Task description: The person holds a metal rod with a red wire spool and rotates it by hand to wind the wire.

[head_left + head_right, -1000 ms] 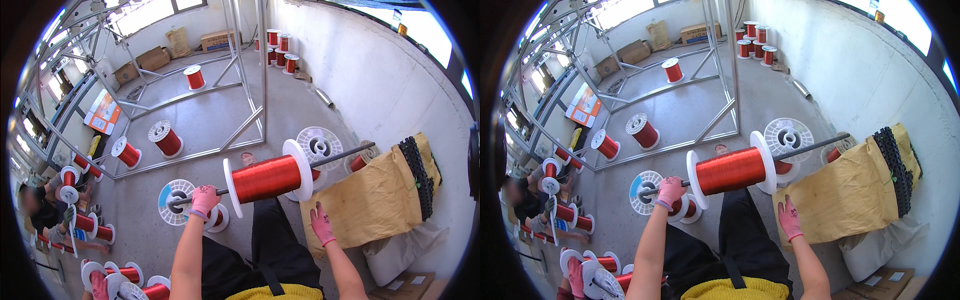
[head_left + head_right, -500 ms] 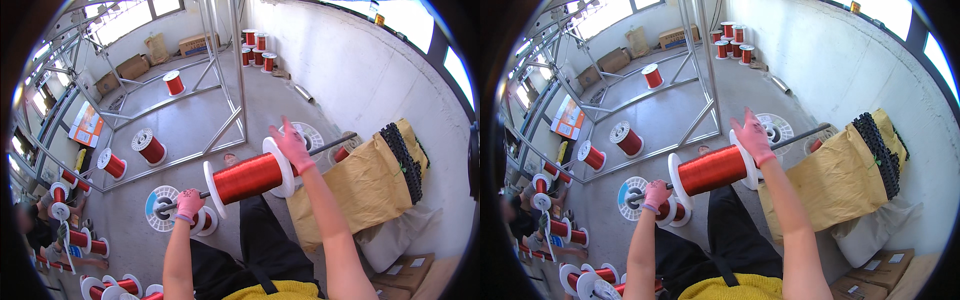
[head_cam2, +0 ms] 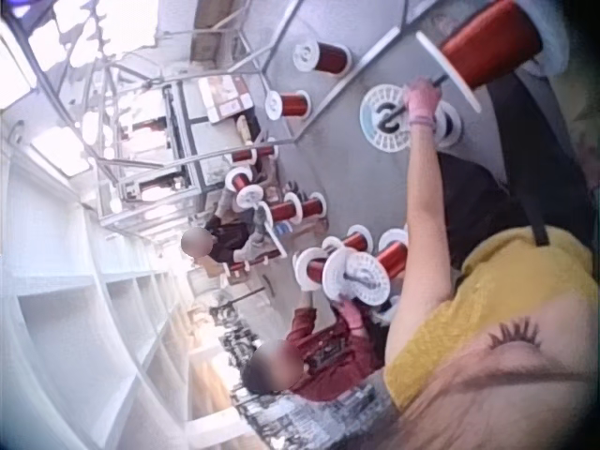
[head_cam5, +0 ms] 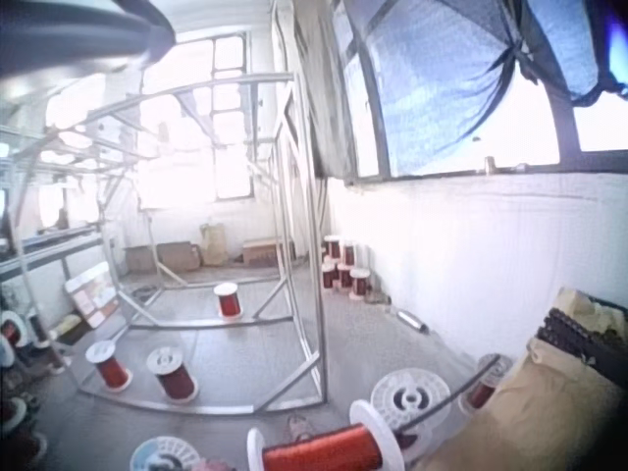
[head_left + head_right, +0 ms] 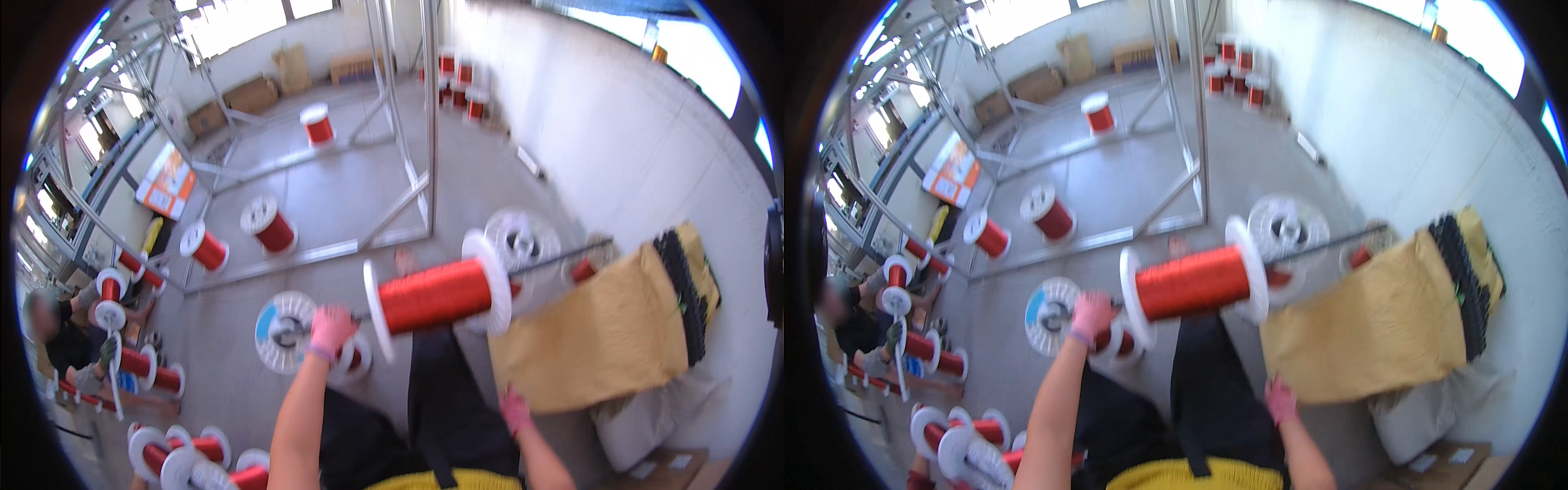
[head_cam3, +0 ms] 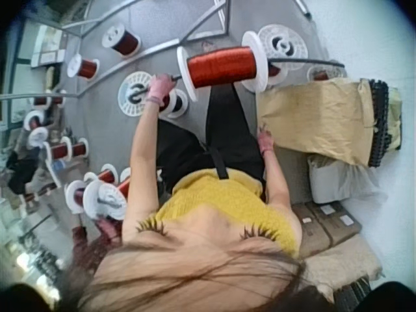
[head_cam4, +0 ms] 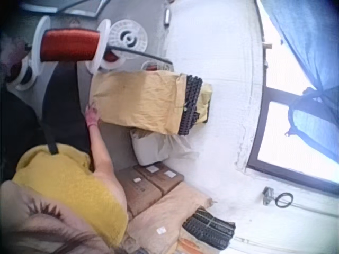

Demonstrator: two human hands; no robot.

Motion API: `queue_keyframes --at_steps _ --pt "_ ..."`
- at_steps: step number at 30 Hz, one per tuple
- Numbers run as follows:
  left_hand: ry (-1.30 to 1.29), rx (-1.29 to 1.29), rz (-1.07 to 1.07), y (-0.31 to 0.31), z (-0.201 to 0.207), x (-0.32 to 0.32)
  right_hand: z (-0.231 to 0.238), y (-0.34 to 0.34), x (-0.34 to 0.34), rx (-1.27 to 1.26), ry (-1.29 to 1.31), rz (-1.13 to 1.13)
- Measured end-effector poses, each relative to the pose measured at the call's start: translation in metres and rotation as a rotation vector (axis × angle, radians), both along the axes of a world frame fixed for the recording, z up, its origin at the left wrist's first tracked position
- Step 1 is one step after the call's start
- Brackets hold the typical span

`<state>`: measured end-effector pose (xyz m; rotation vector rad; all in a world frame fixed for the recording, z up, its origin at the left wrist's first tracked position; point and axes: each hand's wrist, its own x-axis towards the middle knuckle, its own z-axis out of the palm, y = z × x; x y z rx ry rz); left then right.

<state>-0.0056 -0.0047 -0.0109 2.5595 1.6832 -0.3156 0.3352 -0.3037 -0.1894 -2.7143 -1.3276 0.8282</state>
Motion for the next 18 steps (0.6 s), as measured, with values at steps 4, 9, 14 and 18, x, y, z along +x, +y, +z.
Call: queue_keyframes --at_steps 4,9,14,18 --pt "-0.092 -0.079 0.106 -0.002 0.014 0.007 0.058 0.06 0.024 0.31 0.081 -0.074" --pt "-0.114 -0.071 0.137 -0.005 0.018 0.008 0.136 0.104 0.035 0.66 0.131 -0.124" --pt "-0.109 -0.059 0.109 -0.008 0.017 0.007 0.15 0.13 0.054 1.134 0.389 -0.266" --pt "-0.11 -0.067 0.118 -0.006 0.014 0.006 0.202 0.164 0.047 1.199 0.488 -0.225"
